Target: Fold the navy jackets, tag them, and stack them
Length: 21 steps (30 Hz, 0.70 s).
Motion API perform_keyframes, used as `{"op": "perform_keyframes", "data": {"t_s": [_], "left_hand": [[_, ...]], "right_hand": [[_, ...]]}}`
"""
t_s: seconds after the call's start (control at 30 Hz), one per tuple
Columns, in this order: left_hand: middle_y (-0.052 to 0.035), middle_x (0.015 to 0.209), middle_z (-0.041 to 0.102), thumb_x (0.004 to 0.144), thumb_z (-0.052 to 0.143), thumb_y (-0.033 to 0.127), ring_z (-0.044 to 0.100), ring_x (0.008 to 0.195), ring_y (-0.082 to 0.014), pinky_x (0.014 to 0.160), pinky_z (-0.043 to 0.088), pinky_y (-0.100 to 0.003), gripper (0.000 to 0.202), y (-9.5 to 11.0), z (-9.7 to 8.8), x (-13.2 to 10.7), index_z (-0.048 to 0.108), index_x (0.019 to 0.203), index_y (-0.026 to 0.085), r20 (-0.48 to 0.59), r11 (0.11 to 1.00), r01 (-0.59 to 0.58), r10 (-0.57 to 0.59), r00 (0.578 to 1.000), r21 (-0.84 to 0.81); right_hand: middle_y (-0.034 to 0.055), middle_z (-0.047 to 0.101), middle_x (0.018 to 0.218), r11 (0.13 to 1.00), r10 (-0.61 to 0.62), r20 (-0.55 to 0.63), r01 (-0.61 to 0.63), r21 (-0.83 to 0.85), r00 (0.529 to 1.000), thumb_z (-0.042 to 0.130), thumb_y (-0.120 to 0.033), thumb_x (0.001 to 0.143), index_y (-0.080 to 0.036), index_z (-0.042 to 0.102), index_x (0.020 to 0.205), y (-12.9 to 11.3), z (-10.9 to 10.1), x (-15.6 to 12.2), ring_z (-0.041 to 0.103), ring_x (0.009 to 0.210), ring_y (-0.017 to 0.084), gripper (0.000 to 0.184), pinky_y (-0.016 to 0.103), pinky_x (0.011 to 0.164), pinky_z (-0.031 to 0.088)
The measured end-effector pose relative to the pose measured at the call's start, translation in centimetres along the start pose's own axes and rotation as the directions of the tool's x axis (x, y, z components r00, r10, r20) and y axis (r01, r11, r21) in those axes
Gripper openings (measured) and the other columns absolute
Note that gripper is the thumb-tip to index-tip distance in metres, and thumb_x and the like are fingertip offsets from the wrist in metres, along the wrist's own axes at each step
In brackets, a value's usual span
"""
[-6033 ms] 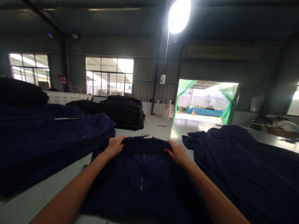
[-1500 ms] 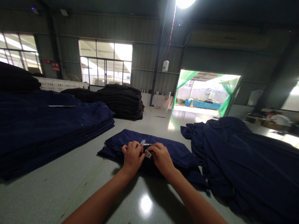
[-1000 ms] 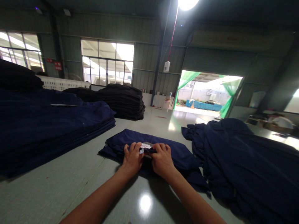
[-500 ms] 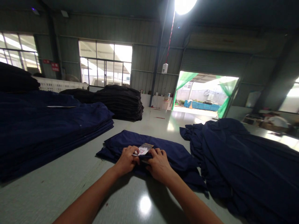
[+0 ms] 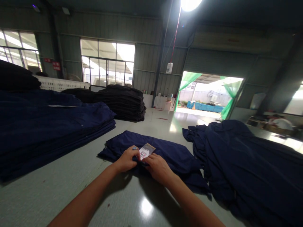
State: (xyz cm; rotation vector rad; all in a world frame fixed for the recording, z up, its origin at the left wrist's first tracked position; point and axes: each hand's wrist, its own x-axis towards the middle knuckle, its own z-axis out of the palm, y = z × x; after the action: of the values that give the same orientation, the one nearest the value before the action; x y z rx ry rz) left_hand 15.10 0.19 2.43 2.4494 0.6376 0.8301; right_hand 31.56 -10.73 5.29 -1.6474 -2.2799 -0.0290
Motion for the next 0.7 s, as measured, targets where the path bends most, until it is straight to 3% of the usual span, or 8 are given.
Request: {"op": "perform_keyframes", "data": {"t_s": [0.13,0.27,0.4,0.57,0.63,0.7], "left_hand": [[-0.0017,0.105,0.054,0.055,0.06,0.007,0.049,0.101,-0.0197,0.091,0.036,-0.032,0.02,0.1,-0.5,0.0,0.067,0.068,0.021,0.077,0.98,0.043,-0.059,0.995,0.196],[-0.0025,0.115,0.053,0.061,0.062,0.014,0.046,0.107,-0.0238,0.092,0.029,-0.043,0.035,0.5,-1.0,0.0,0.067,0.091,0.03,0.014,0.919,0.132,-0.147,0.989,0.371],[-0.0039,0.12,0.051,0.064,0.059,0.017,0.045,0.11,-0.0243,0.09,0.03,-0.041,0.046,1.2,-1.2,0.0,0.06,0.107,0.03,-0.026,0.928,0.148,-0.148,0.989,0.342],[-0.0039,0.124,0.051,0.07,0.054,0.023,0.045,0.112,-0.0245,0.091,0.03,-0.04,0.047,1.5,-0.8,0.1,0.053,0.117,0.031,-0.11,0.963,0.101,-0.075,0.991,0.248],[-0.0045,0.117,0.056,0.071,0.053,0.022,0.049,0.107,-0.0235,0.09,0.031,-0.039,0.048,1.2,-0.4,0.2,0.049,0.119,0.028,-0.183,0.958,0.154,-0.11,0.977,0.243],[-0.0047,0.105,0.062,0.072,0.054,0.025,0.053,0.1,-0.0235,0.086,0.033,-0.038,0.046,1.1,0.1,0.4,0.048,0.118,0.023,-0.251,0.931,0.291,-0.234,0.939,0.221]], "right_hand": [[0.0054,0.063,0.107,0.996,0.059,0.033,-0.062,0.068,0.998,0.055,-0.028,0.079,-0.023,0.063,0.106,0.6,1.5,-0.2,0.055,0.101,0.019,0.028,0.027,0.087,0.04],[0.0068,0.061,0.106,0.987,0.15,-0.04,-0.148,0.062,0.988,0.062,-0.032,0.074,-0.022,0.059,0.107,0.3,1.8,-0.3,0.055,0.097,0.019,0.035,0.028,0.083,0.042],[0.0061,0.061,0.106,0.979,0.191,-0.096,-0.182,0.092,0.977,0.052,-0.022,0.081,-0.022,0.06,0.105,0.2,2.2,0.0,0.056,0.098,0.017,0.025,0.026,0.084,0.041],[0.006,0.063,0.106,0.966,0.229,-0.159,-0.205,0.158,0.96,0.045,-0.015,0.083,-0.021,0.059,0.105,0.8,2.6,0.4,0.057,0.098,0.016,0.026,0.025,0.084,0.041],[0.0062,0.063,0.105,0.96,0.25,-0.176,-0.22,0.173,0.952,0.046,-0.013,0.082,-0.02,0.057,0.104,0.9,2.7,0.4,0.058,0.097,0.016,0.026,0.025,0.083,0.041],[0.0063,0.064,0.103,0.959,0.257,-0.18,-0.227,0.171,0.95,0.046,-0.013,0.081,-0.02,0.056,0.101,0.8,2.6,0.3,0.058,0.094,0.016,0.023,0.025,0.082,0.041]]}}
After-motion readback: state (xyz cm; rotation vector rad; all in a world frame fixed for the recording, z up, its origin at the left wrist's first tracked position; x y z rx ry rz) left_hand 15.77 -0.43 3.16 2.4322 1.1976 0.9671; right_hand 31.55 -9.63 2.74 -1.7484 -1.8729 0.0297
